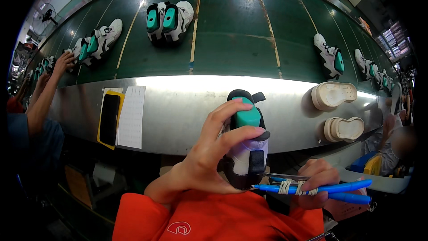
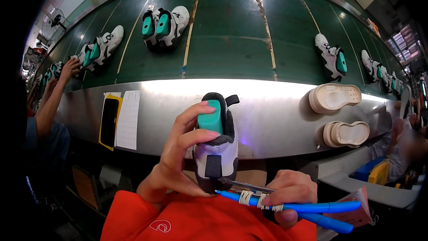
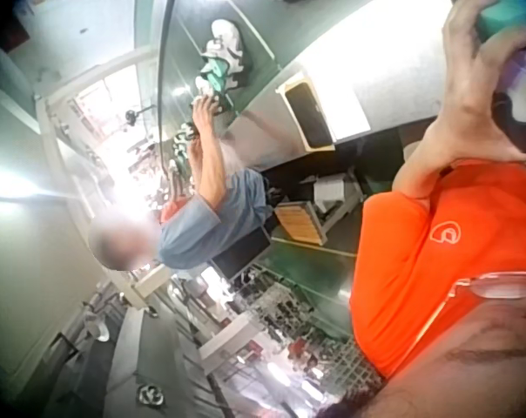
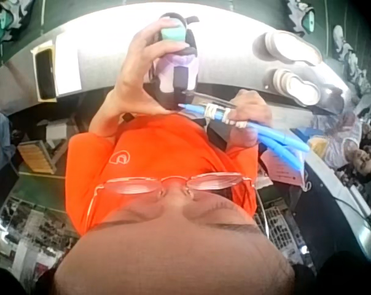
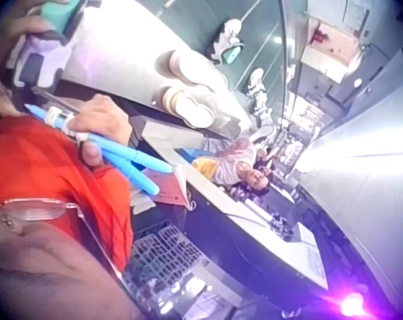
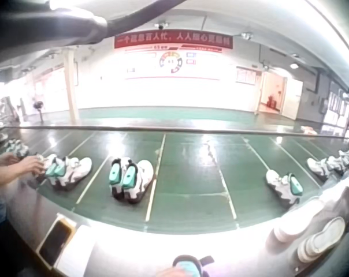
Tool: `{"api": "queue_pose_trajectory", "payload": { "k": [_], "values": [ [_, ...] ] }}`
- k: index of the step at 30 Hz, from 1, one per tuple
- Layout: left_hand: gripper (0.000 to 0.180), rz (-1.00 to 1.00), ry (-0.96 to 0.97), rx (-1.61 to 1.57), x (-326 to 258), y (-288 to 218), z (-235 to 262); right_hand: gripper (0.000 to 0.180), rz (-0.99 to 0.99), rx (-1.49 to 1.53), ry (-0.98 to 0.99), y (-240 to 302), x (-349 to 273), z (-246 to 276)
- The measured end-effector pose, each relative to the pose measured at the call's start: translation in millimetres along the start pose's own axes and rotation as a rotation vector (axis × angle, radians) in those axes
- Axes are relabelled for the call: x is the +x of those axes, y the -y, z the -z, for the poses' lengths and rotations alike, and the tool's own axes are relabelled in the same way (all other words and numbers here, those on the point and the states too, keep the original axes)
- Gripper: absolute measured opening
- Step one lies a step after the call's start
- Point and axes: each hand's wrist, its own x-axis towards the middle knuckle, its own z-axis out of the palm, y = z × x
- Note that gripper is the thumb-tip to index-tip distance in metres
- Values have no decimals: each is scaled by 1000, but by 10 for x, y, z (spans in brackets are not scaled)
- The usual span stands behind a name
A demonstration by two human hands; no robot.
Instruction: The person picks up white sneakers with teal accents from a conveyor belt and uses a blue-handled tool to trim excess material from the shoe's sole. The person handles the shoes one at a time, performing the trimming action and then placing the finished shoes back onto the moving belt.
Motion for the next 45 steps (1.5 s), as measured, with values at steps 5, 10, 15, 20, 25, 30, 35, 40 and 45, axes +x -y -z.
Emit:
{"api": "queue_pose_trajectory", "payload": {
  "k": [5, 10, 15, 20, 25, 30, 35, 40, 45],
  "values": [
    [79, -2, 2, -4, 2, -5, 6, 33, 8, -10, -8, 4, -3, -18],
    [78, 0, -42, 52, -24, 39, 37, 34, -37, -54, 106, -36, 113, 33],
    [84, 51, -24, -34, 169, -12, -14, 38, -301, -248, 379, 340, 668, 164],
    [88, 27, -148, 50, 278, 78, 56, 23, -333, -180, 457, 250, 983, 85],
    [91, 76, -159, 50, 313, 85, 62, 16, -304, -258, 563, 303, 1112, 81],
    [90, 58, -146, 57, 266, 110, 101, 25, -228, 15, 169, 123, 836, 176],
    [90, -181, 36, 209, -136, 99, -21, 37, -326, -3, -447, -197, 90, 357],
    [57, -684, 317, 595, -913, 746, -447, 31, -536, 88, -630, -480, -609, 183],
    [43, -734, 309, 696, -887, 1082, -483, 27, -551, 91, -700, -442, -739, 139]
  ]
}}
